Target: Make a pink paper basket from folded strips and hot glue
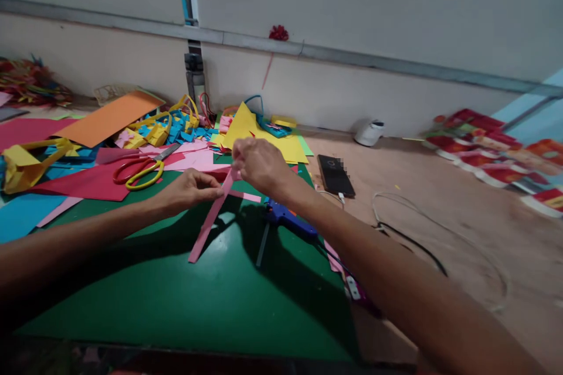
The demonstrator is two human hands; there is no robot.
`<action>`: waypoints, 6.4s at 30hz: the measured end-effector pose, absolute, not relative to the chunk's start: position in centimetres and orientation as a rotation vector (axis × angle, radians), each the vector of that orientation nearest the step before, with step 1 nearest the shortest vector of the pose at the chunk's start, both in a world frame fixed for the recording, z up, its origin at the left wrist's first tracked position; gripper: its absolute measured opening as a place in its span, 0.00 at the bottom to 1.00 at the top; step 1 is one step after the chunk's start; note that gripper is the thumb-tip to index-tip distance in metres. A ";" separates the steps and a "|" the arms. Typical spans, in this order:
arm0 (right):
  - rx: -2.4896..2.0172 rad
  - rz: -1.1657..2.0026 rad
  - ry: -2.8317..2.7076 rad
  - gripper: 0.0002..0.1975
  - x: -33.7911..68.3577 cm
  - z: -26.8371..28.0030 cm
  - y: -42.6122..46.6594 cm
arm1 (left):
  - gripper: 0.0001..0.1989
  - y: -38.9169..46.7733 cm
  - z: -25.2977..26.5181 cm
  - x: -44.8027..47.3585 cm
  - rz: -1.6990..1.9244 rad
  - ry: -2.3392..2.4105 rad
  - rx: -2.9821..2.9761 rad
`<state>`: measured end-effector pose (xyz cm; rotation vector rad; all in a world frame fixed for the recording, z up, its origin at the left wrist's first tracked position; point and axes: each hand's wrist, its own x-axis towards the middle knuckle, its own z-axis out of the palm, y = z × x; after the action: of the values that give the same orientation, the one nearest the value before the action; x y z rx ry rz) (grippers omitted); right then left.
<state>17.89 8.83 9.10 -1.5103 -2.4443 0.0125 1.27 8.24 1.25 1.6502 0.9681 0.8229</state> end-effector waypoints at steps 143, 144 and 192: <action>-1.101 0.863 -1.676 0.08 21.0 2.5 -0.1 | 0.11 4.0 -0.8 2.2 0.991 0.855 1.669; -1.113 0.843 -1.654 0.08 20.9 2.3 -0.1 | 0.12 4.0 -0.7 2.2 0.960 0.875 1.663; -1.214 0.192 -1.729 0.11 19.8 3.4 -0.6 | 0.11 2.4 0.9 3.7 0.830 0.876 1.141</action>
<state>19.84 -0.58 3.40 -1.2138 -1.7288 0.1918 3.74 2.37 0.95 1.1410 0.8756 0.8295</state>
